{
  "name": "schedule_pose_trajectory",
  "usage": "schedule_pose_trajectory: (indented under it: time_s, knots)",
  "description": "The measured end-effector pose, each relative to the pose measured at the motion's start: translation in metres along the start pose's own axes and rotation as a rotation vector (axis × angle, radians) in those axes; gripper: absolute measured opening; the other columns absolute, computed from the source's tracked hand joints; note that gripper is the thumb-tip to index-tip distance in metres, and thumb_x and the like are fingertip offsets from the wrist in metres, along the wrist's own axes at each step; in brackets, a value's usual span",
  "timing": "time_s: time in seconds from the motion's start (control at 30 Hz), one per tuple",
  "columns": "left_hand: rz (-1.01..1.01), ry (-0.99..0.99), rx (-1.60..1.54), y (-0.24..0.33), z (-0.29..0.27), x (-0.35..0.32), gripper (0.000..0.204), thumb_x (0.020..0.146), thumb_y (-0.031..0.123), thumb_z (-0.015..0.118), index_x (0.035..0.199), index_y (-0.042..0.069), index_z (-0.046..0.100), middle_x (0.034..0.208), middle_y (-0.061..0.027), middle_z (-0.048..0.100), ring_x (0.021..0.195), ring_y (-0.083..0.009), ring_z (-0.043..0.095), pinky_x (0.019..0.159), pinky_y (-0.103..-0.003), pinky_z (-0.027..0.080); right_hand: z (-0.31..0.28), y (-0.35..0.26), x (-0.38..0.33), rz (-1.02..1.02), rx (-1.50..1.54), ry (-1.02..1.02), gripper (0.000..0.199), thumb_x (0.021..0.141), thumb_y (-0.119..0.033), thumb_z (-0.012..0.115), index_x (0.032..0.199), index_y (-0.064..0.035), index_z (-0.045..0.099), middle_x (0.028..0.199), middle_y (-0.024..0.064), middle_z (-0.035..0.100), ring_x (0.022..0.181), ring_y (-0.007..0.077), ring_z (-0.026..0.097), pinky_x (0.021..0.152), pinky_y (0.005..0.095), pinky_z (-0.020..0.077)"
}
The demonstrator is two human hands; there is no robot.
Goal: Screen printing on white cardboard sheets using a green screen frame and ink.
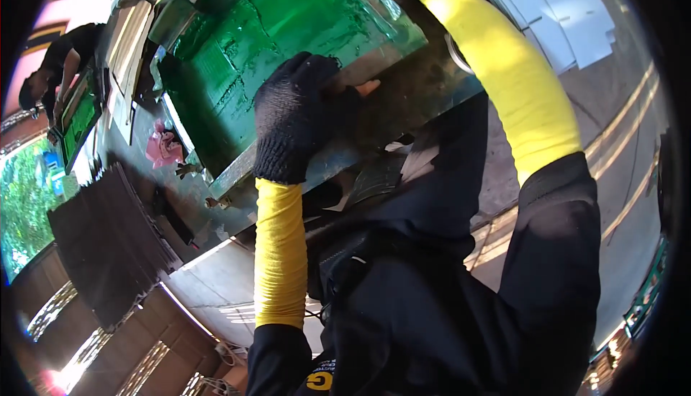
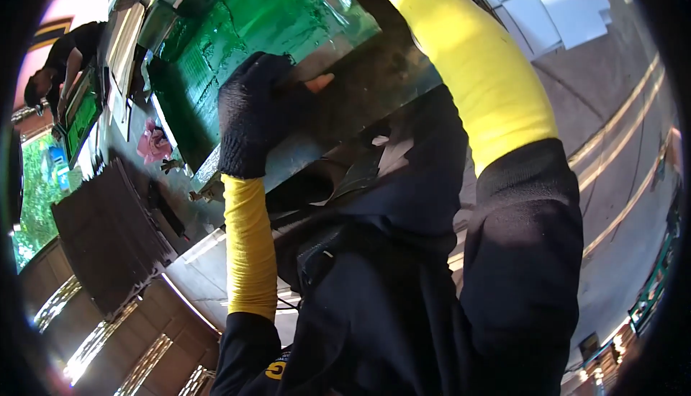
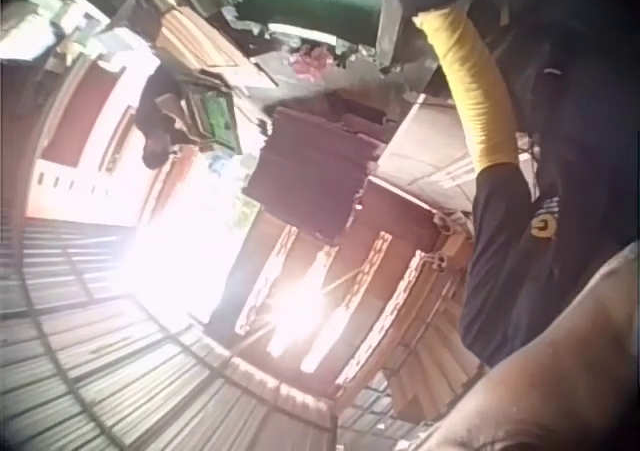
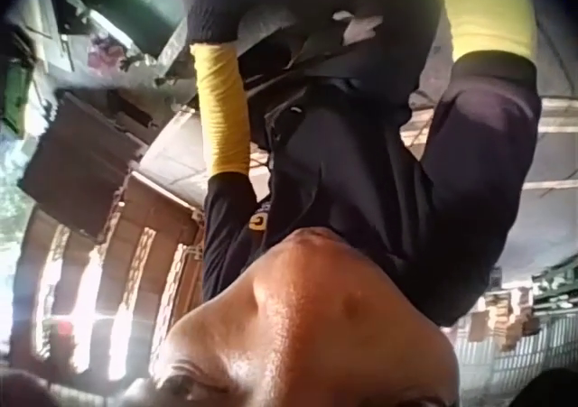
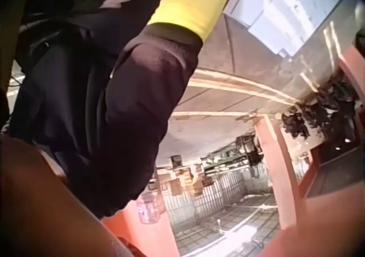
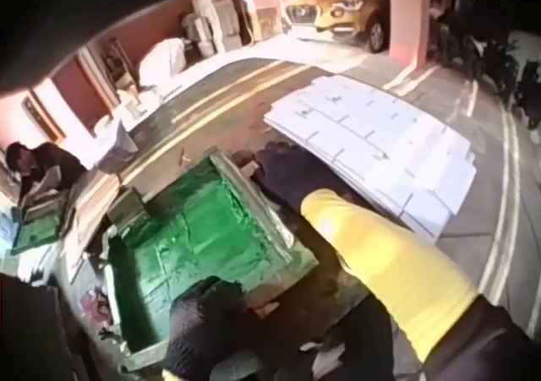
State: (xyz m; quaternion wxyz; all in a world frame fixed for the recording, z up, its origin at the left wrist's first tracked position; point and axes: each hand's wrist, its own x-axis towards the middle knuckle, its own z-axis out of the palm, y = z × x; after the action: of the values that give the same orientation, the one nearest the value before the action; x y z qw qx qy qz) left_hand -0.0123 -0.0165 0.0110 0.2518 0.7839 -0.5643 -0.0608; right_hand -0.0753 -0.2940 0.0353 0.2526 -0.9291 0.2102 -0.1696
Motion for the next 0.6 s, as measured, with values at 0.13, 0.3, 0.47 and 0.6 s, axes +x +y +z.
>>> schedule_pose_trajectory:
  time_s: [0.13,0.3,0.47,0.6]
  knots:
    - [0.057,0.037,0.104,0.018,-0.001,0.004,0.026,0.075,0.020,0.088,0.087,0.006,0.069,0.079,-0.0104,0.063,0.070,-0.0293,0.065,0.066,-0.036,0.051,0.014,0.010,-0.004,0.172,-0.261,0.118,0.033,0.095,-0.033,0.058,0.116,-0.0099,0.070,0.123,0.0183,0.068,0.121,0.0362,0.063,0.104,0.0506,0.0480]
    - [0.045,0.138,-0.003,0.029,-0.026,0.000,0.029,0.076,0.018,0.091,0.089,0.005,0.069,0.076,-0.0039,0.064,0.071,-0.0170,0.063,0.069,-0.031,0.050,0.046,0.064,0.016,0.043,-0.196,0.156,0.026,0.090,-0.028,0.061,0.101,-0.0087,0.074,0.114,0.0173,0.070,0.110,0.0369,0.067,0.096,0.0522,0.0512]
    - [-0.082,0.304,-0.164,0.007,-0.069,-0.029,0.036,0.084,0.018,0.086,0.110,-0.001,0.069,0.095,-0.0009,0.068,0.084,-0.0101,0.061,0.075,-0.027,0.049,0.074,0.068,0.017,-0.038,-0.252,0.395,0.022,0.086,-0.023,0.060,0.094,-0.0097,0.075,0.104,0.0153,0.071,0.102,0.0358,0.068,0.088,0.0523,0.0524]
    - [-0.277,0.282,-0.288,0.003,-0.107,-0.052,0.050,0.085,0.019,0.084,0.127,-0.003,0.065,0.108,-0.0015,0.069,0.095,-0.0101,0.061,0.082,-0.027,0.049,0.064,0.053,0.006,0.037,-0.201,0.368,0.019,0.085,-0.022,0.060,0.091,-0.0118,0.075,0.104,0.0140,0.071,0.101,0.0353,0.068,0.087,0.0527,0.0521]
